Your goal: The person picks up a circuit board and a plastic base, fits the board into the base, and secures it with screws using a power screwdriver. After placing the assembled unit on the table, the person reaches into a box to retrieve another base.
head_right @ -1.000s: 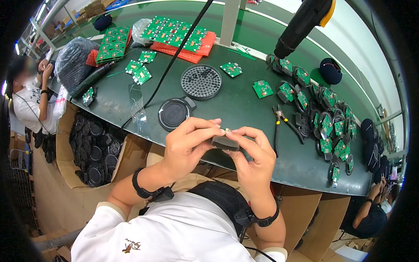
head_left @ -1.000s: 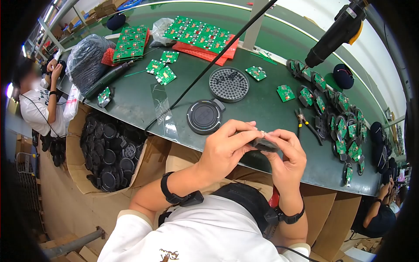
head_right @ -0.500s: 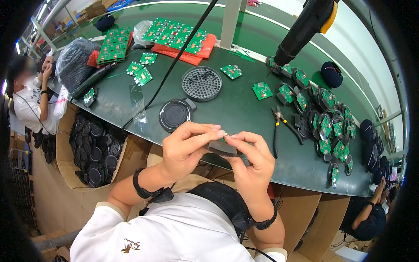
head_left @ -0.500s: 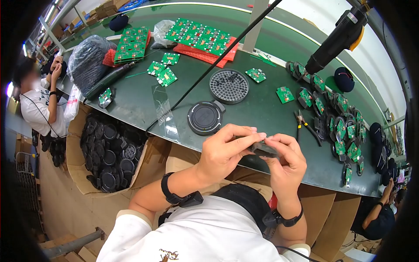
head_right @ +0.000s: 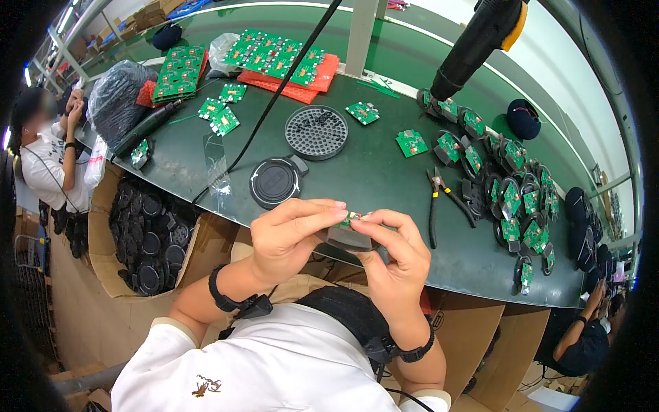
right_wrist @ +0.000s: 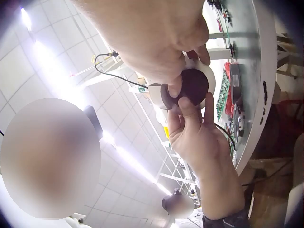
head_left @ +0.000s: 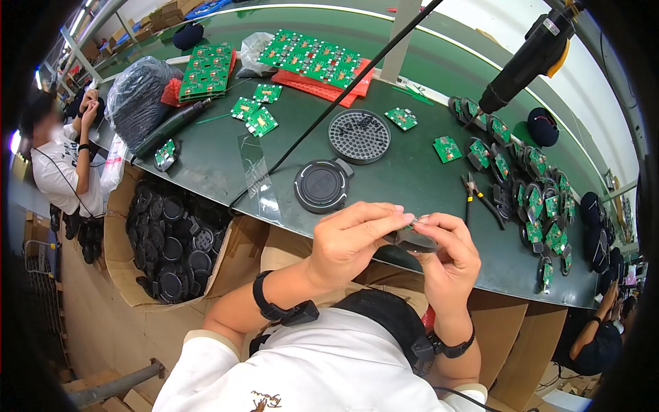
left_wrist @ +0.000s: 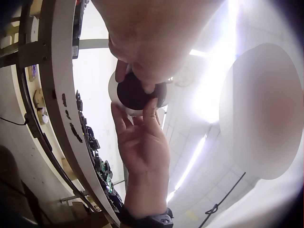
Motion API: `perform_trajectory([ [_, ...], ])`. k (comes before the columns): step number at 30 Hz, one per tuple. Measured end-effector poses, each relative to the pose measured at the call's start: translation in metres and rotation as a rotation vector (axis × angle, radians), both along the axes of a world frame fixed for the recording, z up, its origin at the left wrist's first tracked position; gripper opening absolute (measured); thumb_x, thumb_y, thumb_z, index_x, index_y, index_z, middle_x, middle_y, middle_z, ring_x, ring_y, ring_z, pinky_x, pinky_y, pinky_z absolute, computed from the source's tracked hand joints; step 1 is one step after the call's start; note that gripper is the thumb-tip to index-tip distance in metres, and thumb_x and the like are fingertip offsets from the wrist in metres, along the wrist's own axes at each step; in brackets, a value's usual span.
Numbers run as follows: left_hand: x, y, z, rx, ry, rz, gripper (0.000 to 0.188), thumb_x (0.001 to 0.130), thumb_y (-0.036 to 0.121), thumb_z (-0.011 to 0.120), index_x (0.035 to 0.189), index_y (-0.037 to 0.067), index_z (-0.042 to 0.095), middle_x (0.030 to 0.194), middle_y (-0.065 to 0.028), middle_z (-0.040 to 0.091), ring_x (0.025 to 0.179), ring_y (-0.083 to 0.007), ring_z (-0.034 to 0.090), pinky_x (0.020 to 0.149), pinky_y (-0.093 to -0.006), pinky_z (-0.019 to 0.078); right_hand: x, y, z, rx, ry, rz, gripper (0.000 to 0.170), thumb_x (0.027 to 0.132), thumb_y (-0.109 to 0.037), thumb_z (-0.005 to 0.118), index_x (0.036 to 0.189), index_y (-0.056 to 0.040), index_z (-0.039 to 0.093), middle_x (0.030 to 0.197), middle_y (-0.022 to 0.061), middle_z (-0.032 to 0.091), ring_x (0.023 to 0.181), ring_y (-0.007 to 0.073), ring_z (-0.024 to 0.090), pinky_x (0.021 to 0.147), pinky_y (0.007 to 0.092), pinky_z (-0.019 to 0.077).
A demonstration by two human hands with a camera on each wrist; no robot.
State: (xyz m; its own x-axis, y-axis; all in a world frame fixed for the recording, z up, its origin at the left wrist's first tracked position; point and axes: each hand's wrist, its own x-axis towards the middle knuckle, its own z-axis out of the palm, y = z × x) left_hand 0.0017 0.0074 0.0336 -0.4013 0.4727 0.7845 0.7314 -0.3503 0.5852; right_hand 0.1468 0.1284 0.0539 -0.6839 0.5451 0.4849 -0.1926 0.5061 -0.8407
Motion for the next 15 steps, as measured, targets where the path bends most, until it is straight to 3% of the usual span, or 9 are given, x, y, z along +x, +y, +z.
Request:
perform_trajectory([
  [9, 0.0013, -0.0042, 0.0055, -0.039, -0.071, -0.046, 0.050, 0.071, -0.013, 0.079, 0.117, 0.006, 0.076, 0.107, -0.0134, 0.074, 0.092, -0.0259, 0.075, 0.075, -0.0334, 0.0637, 0.0024, -0.0041, 0.0044, -0.058, -0.004, -0.011, 0.027, 0.082, 0.001, 0.082, 0.109, -0.0025, 0.079, 0.109, 0.0117, 0.068, 0.097, 0.0204, 0.069, 0.083, 0.0305, 0.0570],
  [11, 0.0049, -0.0049, 0.0086, -0.125, -0.100, -0.045, 0.052, 0.068, -0.017, 0.076, 0.116, 0.002, 0.076, 0.109, -0.0156, 0.075, 0.100, -0.0273, 0.075, 0.082, -0.0327, 0.0626, 0.0038, -0.0053, 0.0062, -0.072, -0.025, -0.029, 0.028, 0.082, 0.002, 0.082, 0.109, -0.0026, 0.079, 0.109, 0.0115, 0.068, 0.097, 0.0202, 0.069, 0.083, 0.0305, 0.0570],
  [15, 0.0060, -0.0040, 0.0093, -0.135, -0.051, -0.006, 0.050, 0.070, -0.016, 0.076, 0.117, 0.003, 0.076, 0.109, -0.0156, 0.074, 0.098, -0.0272, 0.075, 0.082, -0.0329, 0.0629, 0.0048, -0.0069, 0.0079, -0.048, -0.060, -0.060, 0.028, 0.081, 0.002, 0.082, 0.109, -0.0022, 0.079, 0.107, 0.0111, 0.069, 0.096, 0.0192, 0.068, 0.081, 0.0292, 0.0567],
])
